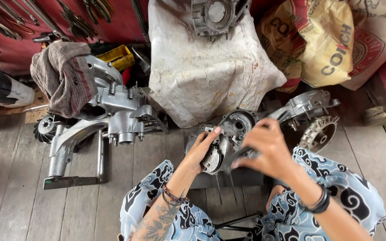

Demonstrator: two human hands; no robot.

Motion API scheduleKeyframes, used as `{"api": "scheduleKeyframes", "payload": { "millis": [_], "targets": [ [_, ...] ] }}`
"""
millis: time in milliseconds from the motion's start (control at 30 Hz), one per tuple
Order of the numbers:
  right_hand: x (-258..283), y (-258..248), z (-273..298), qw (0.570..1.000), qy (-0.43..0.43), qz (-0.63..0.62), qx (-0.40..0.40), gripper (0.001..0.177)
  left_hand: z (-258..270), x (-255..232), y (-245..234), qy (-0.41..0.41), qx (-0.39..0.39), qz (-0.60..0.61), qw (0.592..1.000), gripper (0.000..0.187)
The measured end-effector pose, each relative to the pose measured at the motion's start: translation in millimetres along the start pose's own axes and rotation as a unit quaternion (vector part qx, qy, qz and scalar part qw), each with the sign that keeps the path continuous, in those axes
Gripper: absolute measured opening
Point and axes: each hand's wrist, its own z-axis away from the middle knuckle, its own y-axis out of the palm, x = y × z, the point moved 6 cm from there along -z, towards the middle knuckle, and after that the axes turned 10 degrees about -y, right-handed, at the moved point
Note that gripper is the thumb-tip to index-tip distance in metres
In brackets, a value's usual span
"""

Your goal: The person sits cross-legged on the floor and assembles a motorcycle engine casing. They hold the casing with one hand and use a small tool to manipulate internal components, occasionally rotating the casing to access different areas.

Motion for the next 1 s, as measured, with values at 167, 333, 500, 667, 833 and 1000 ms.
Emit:
{"api": "scheduleKeyframes", "payload": {
  "millis": [167, 333, 500, 667, 833, 1000],
  "targets": [
    [1, -10, -9, 0.999, -0.004, 0.026, 0.023, 0.046, -16, 7, -6, -0.019, 0.001, -0.012, 1.000, 0.117],
    [12, -4, -6, 0.998, -0.011, 0.049, 0.038, 0.049, -9, 1, -1, -0.023, -0.005, 0.025, 0.999, 0.114],
    [3, -16, -11, 0.993, -0.020, 0.112, 0.036, 0.052, -14, 7, -2, -0.018, -0.006, 0.064, 0.998, 0.111],
    [25, -1, -10, 0.991, -0.046, 0.115, 0.043, 0.051, 18, -15, 17, -0.021, 0.006, 0.095, 0.995, 0.110],
    [13, -6, -6, 0.990, -0.030, 0.132, 0.046, 0.050, 25, -16, 18, -0.019, 0.000, 0.122, 0.992, 0.104],
    [18, -10, -12, 0.995, -0.038, 0.087, 0.027, 0.049, 19, -15, 18, -0.025, 0.021, 0.128, 0.991, 0.106]
  ]
}}
